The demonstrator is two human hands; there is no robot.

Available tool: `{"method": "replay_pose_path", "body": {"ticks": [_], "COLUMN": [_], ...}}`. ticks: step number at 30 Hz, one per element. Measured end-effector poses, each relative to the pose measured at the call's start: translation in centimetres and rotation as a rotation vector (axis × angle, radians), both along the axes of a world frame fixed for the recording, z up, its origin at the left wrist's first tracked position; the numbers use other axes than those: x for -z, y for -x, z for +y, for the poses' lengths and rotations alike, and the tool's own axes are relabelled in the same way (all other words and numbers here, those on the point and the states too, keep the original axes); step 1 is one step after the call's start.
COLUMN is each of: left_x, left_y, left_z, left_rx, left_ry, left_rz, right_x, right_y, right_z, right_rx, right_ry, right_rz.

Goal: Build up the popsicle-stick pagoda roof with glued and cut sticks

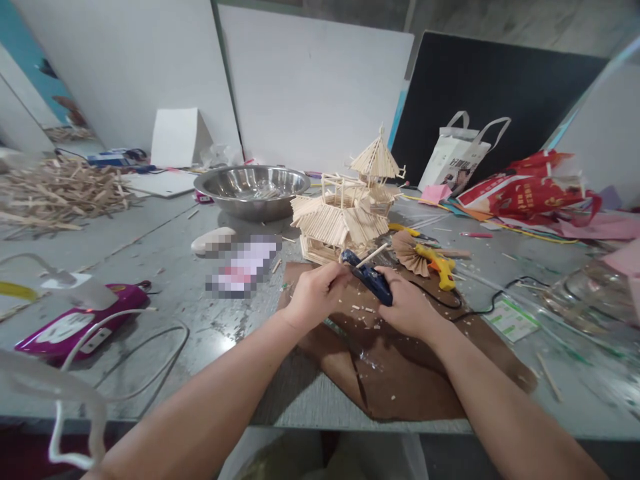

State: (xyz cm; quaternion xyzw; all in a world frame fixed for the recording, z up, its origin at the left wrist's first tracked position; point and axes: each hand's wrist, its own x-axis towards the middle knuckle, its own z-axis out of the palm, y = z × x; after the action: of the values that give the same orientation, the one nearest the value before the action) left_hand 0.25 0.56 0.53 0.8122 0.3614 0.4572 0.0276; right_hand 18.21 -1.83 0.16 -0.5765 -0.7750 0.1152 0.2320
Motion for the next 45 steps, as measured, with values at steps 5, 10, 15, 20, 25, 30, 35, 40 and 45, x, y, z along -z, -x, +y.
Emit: {"method": "replay_pose_path", "body": {"ticks": [5,10,15,20,25,30,35,40,45], "left_x": [0.2,0.2,0.1,0.2,-0.1,-0.5,-0.3,-0.4,-0.7], "left_y": [-0.1,-0.1,-0.1,-0.2,-0.3,-0.7,-0.9,-0.7,-0.5], "left_z": [0.0,0.0,0.0,-0.1,-0.3,-0.8,-1.2,-1.0,-0.7], "left_rx": [0.027,0.03,0.036,0.038,0.0,-0.088,-0.115,-0.061,0.062], "left_ry": [0.042,0.072,0.113,0.138,0.143,0.227,0.275,0.333,0.374], "left_rz": [-0.011,-0.028,-0.049,-0.069,-0.039,0.105,0.13,0.125,0.075], "right_x": [-0.2,-0.2,-0.3,-0.5,-0.6,-0.6,-0.4,-0.3,-0.1], "right_y": [0.0,0.0,0.0,0.1,0.3,0.5,0.4,0.1,-0.3], "right_z": [0.0,0.0,-0.1,-0.2,-0.2,-0.3,-0.1,0.0,0.2], "right_rx": [-0.01,-0.012,-0.013,0.015,0.03,0.072,0.082,0.037,0.01], "right_ry": [0.009,0.018,0.008,0.007,-0.006,-0.008,0.0,0.004,-0.001], "right_rz": [-0.005,-0.02,-0.051,-0.094,-0.116,-0.126,-0.107,-0.076,-0.046]}}
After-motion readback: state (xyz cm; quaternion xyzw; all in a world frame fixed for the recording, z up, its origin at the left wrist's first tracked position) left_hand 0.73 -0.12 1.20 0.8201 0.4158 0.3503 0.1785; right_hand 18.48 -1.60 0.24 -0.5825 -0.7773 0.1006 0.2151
